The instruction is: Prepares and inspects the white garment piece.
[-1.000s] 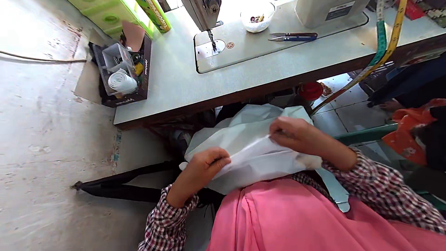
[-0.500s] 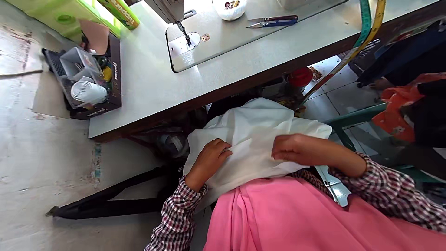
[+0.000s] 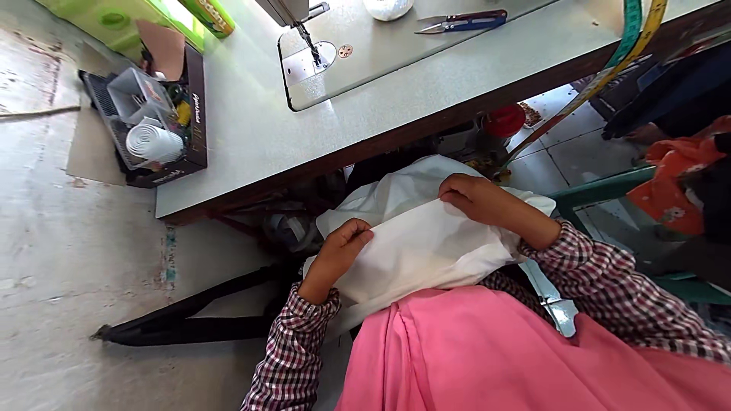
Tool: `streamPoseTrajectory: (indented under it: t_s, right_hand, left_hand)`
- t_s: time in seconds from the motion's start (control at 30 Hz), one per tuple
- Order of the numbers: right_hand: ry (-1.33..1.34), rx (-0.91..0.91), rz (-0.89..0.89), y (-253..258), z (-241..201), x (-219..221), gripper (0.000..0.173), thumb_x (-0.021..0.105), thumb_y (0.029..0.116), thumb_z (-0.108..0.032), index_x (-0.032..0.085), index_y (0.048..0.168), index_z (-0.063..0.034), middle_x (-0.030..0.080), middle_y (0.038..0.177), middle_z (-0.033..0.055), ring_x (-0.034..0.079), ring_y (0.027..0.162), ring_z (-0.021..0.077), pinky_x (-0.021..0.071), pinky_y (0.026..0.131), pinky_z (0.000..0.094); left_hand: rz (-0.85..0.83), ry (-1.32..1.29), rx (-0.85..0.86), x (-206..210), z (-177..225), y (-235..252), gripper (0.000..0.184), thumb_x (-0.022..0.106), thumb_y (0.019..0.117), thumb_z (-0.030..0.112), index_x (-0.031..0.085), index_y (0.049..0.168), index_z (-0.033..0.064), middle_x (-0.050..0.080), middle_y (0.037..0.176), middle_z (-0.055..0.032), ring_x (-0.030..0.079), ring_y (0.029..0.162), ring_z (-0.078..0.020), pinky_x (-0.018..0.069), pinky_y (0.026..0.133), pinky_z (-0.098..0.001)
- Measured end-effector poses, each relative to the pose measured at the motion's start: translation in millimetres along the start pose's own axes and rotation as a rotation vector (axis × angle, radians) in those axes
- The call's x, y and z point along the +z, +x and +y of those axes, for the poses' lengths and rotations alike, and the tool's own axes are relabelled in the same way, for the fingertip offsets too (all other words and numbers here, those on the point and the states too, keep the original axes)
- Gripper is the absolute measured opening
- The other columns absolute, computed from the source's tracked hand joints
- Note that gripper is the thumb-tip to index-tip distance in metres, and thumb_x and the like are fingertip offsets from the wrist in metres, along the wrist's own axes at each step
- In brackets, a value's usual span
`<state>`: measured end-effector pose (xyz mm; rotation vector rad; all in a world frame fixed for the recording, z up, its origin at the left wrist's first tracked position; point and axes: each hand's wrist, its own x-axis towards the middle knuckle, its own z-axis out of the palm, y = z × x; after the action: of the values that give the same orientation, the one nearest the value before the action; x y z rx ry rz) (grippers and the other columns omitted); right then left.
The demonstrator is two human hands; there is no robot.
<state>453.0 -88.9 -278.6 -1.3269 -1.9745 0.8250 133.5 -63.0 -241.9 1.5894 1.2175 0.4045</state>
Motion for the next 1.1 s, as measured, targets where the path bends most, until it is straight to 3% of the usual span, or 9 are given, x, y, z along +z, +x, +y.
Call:
streamPoseTrajectory:
  t_s: [0.13,0.33,0.6,0.7,0.83,0.9,0.97,1.03,1.1]
  right_hand:
    - [0.072,0.052,-0.03,5.1,-7.8,-13.3,0.016,0.055,0.1031,-0.006,0.069,0.104,0.0007,0.067,0.101,0.0121,0.064,0.09,0.0164,0.0535,0.083,0.0327]
    - [0.069,-0.08,0.068,1.5,-19.1,-32.9,0.017,0.056,0.1024,-0.012,0.07,0.104,-0.0035,0.067,0.097,0.0054,0.061,0.085,0.0047,0.0514,0.079,0.0201]
    - [0.088,-0.288,-0.003,-15.7,-41.1,-65.8,0.018,0.065,0.0961,-0.027,0.074,0.093,-0.012,0.066,0.09,-0.0057,0.061,0.086,-0.0022,0.051,0.075,0.0122]
    - [0.083,-0.384,-0.148,-33.9,-52.6,-72.1,0.015,0.066,0.0934,-0.026,0.075,0.089,-0.0144,0.067,0.089,-0.0077,0.063,0.085,-0.0024,0.0523,0.072,0.0122]
    - [0.281,-0.338,-0.542,-49.7,-26.6,-48.1,0.018,0.065,0.095,-0.022,0.077,0.093,-0.009,0.069,0.085,-0.0059,0.063,0.082,-0.004,0.0506,0.072,0.0109]
    - [0.296,-0.248,-0.546,-46.7,-17.5,-38.1,0.018,0.063,0.0958,-0.019,0.077,0.097,-0.0076,0.071,0.089,-0.0037,0.065,0.086,-0.0011,0.053,0.076,0.016]
    - [0.151,-0.169,-0.339,-32.9,-16.0,-34.2,0.018,0.062,0.0969,-0.017,0.077,0.098,-0.0085,0.072,0.093,0.0,0.067,0.089,0.0073,0.0569,0.081,0.0273]
    - [-0.042,-0.061,-0.098,-11.7,-14.3,-29.0,0.017,0.064,0.0983,-0.014,0.075,0.102,-0.0021,0.069,0.099,0.0136,0.067,0.092,0.0259,0.0569,0.084,0.0445]
    - [-0.17,0.082,-0.022,8.7,-3.0,-19.4,0.029,0.07,0.0966,-0.017,0.071,0.115,0.0046,0.065,0.116,0.0275,0.061,0.112,0.046,0.0495,0.096,0.0602]
  left_hand:
    - [0.002,-0.093,0.02,-4.6,4.3,-3.1,0.007,0.059,0.1003,0.008,0.066,0.098,0.0065,0.066,0.081,0.0052,0.062,0.074,0.0003,0.0532,0.071,-0.019]
    - [0.006,-0.084,0.178,-19.1,18.2,-12.9,0.006,0.062,0.0984,0.01,0.068,0.098,0.0096,0.067,0.08,0.0084,0.063,0.071,0.0019,0.0543,0.067,-0.0164]
    - [0.113,0.117,0.481,-51.0,41.4,-55.7,0.01,0.064,0.0994,0.022,0.073,0.1,0.0166,0.07,0.094,0.0127,0.065,0.087,0.0049,0.0554,0.08,-0.015]
    - [-0.023,0.211,0.577,-59.5,40.3,-78.9,0.016,0.061,0.1024,0.026,0.073,0.103,0.0151,0.07,0.096,0.009,0.063,0.093,0.0048,0.0524,0.086,-0.0144]
    - [-0.3,0.189,0.583,-42.4,16.0,-88.8,0.021,0.059,0.1036,0.021,0.071,0.1,0.004,0.068,0.089,-0.0024,0.063,0.09,0.0001,0.0506,0.084,-0.0142]
    - [-0.421,0.144,0.549,-33.6,2.3,-88.4,0.021,0.059,0.1033,0.018,0.07,0.1,0.001,0.068,0.089,-0.0053,0.063,0.088,-0.0013,0.0499,0.082,-0.0141]
    - [-0.513,0.108,0.513,-27.1,-4.4,-86.8,0.021,0.06,0.103,0.017,0.07,0.099,-0.0005,0.069,0.09,-0.0065,0.063,0.089,-0.0012,0.0499,0.083,-0.0139]
    - [-0.569,0.117,0.504,-24.6,-5.1,-83.3,0.022,0.06,0.103,0.018,0.071,0.099,-0.0005,0.07,0.091,-0.0067,0.064,0.09,-0.0009,0.0501,0.084,-0.0135]
    - [-0.551,0.17,0.529,-28.1,-3.2,-74.8,0.027,0.058,0.1038,0.023,0.073,0.1,0.001,0.071,0.095,-0.0071,0.065,0.095,-0.0043,0.0508,0.087,-0.0173]
